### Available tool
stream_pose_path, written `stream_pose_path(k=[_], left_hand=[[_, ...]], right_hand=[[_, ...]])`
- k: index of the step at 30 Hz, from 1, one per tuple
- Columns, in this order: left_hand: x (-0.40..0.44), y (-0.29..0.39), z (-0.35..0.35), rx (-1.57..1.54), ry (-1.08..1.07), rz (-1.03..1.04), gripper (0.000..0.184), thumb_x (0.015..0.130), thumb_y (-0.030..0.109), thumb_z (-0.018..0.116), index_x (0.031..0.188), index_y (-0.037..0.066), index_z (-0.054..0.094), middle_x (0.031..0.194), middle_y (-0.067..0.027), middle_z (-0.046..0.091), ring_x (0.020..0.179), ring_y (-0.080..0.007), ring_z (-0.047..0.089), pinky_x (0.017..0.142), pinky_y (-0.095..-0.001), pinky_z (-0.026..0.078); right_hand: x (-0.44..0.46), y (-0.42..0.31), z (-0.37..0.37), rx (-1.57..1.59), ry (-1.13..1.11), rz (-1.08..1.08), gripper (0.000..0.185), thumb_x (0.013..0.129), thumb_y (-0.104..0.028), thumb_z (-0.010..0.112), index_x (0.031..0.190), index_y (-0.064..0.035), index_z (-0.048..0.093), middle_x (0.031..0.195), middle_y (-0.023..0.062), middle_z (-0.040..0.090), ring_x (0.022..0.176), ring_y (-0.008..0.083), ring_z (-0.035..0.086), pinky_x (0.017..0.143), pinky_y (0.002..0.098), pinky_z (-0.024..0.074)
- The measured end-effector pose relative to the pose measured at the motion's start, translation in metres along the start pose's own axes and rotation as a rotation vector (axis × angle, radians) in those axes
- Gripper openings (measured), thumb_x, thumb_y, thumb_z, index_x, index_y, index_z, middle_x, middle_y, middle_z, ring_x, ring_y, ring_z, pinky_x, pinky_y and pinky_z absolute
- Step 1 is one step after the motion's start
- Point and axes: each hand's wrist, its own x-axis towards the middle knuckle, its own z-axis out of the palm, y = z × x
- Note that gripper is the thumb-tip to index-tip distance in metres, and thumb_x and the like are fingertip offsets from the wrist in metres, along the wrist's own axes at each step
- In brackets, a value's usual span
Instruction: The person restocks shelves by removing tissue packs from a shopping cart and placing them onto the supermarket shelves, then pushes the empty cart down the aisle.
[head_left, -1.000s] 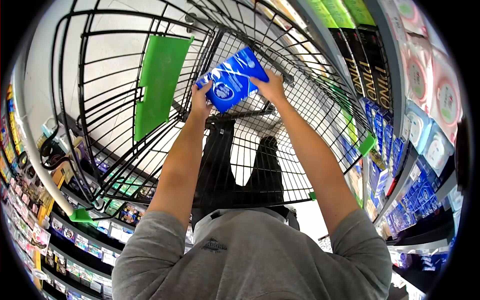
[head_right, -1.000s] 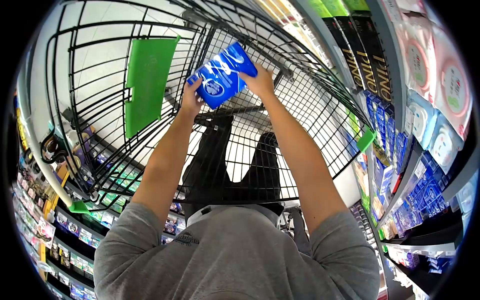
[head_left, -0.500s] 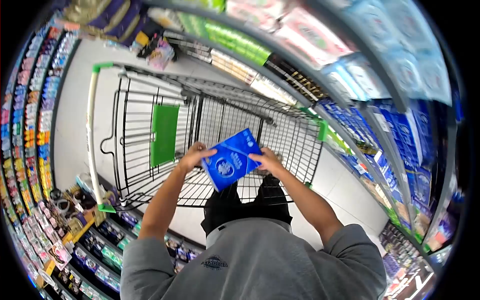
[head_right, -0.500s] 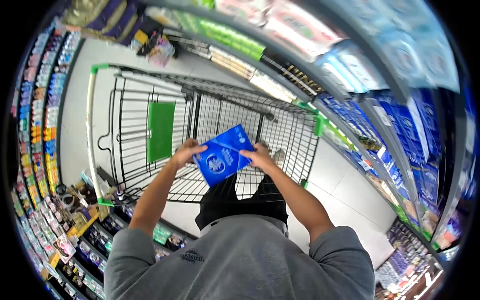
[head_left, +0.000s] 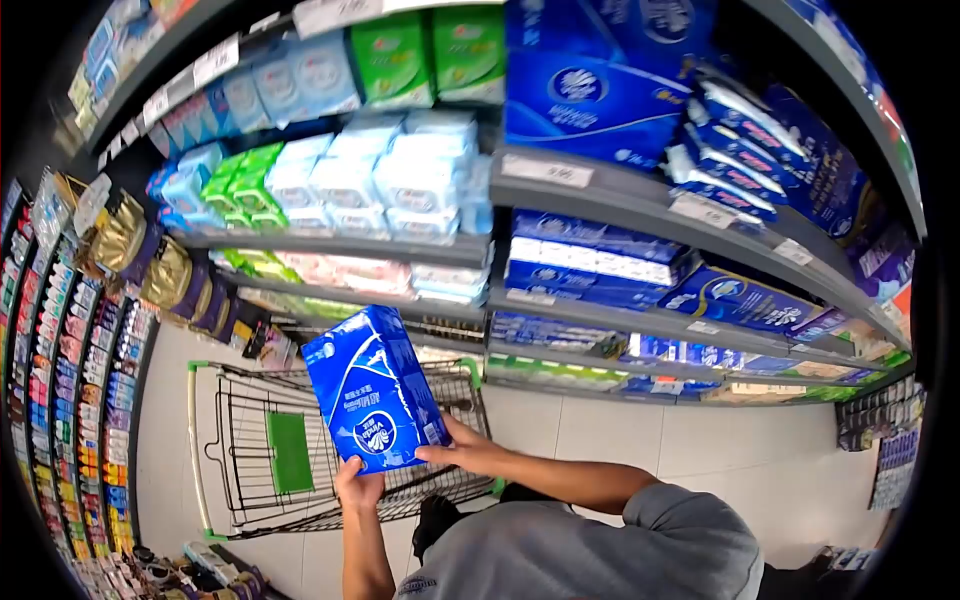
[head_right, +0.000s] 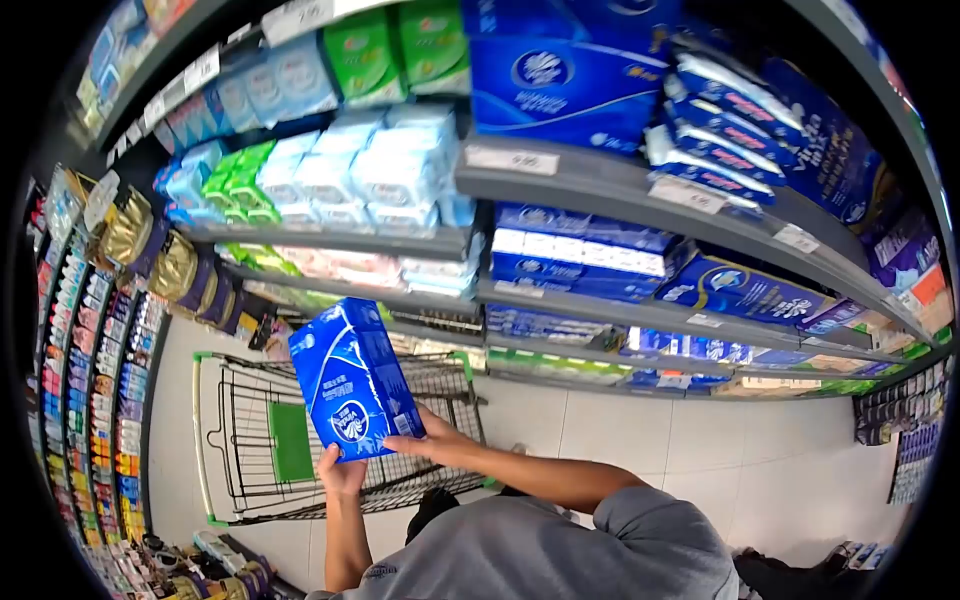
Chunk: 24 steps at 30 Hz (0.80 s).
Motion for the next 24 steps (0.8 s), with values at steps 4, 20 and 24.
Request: stream_pose_path(k=[4,20,24], left_hand=[[0.013,-0.001,0.097,0.095,-0.24,-0.009,0.079,0.063,0.012,0.074,0.131,0.0,0.036,0.125,-0.014,0.05,0.115,-0.0298,0.049,0.1,-0.0437,0.039],[0.097,0.083,0.343,0.686,-0.534,0.591,0.08,0.058,-0.007,0.069,0.13,0.001,0.034,0.101,-0.0146,0.06,0.083,-0.0201,0.063,0.073,-0.031,0.054],[0.128,0.084,0.374,0.901,-0.517,0.687,0.075,0.064,-0.007,0.074,0.129,0.006,0.039,0.102,-0.009,0.061,0.085,-0.0155,0.062,0.074,-0.0284,0.051]], right_hand=[[-0.025,-0.065,-0.03,-0.228,0.118,-0.39,0.105,0.073,-0.023,0.078,0.144,-0.0003,0.005,0.136,0.0183,0.035,0.12,0.0228,0.042,0.1,0.0327,0.036],[-0.112,-0.313,-0.117,-1.188,0.414,-1.022,0.081,0.057,-0.021,0.085,0.125,-0.0066,0.043,0.116,0.0123,0.051,0.108,0.0233,0.052,0.093,0.0331,0.0422],[-0.105,-0.361,-0.125,-1.454,0.492,-0.987,0.081,0.057,-0.015,0.083,0.127,-0.0102,0.042,0.119,0.0138,0.05,0.111,0.031,0.052,0.095,0.0363,0.0418]])
